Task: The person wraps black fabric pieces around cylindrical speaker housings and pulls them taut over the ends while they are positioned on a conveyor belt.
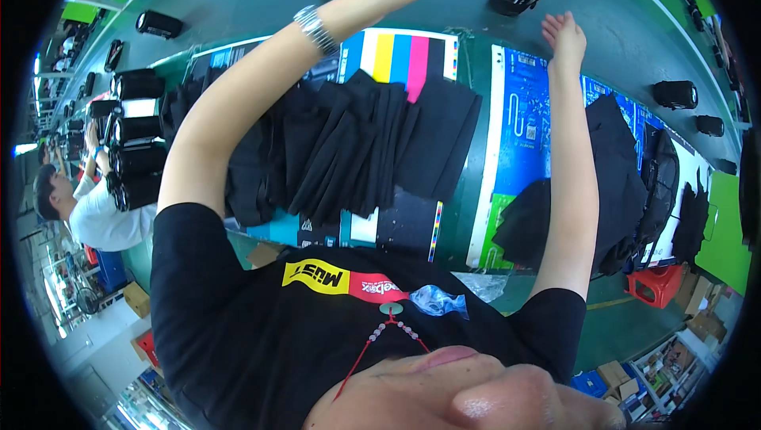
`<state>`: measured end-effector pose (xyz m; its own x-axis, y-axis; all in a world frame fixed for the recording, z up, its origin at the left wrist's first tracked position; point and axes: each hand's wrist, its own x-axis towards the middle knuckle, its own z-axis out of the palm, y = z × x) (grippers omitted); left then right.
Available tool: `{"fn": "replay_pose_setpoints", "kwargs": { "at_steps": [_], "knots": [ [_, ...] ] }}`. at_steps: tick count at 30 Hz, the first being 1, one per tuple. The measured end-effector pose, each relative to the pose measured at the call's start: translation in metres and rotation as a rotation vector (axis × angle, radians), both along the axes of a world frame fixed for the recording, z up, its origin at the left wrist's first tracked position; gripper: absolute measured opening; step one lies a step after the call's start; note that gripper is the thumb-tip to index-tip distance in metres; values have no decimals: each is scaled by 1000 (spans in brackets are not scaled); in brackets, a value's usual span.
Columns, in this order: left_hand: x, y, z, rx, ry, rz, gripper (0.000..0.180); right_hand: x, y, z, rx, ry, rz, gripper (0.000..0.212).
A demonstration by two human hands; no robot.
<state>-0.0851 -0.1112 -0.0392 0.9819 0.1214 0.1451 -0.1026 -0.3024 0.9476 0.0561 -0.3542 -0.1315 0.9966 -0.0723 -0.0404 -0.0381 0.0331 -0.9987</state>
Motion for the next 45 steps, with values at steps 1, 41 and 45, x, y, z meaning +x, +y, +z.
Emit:
{"fn": "replay_pose_setpoints", "kwargs": {
  "at_steps": [1,41,45],
  "knots": [
    [-31,4,5,5,-3,18,31,-21,1,0,-265,-93,45,50],
    [-163,-9,-48,-616,-197,53,21,-256,81,58,396,216,880,14],
    [-170,-8,-39,-686,-197,5,21,-259,76,55,397,137,929,19]
  ]
}}
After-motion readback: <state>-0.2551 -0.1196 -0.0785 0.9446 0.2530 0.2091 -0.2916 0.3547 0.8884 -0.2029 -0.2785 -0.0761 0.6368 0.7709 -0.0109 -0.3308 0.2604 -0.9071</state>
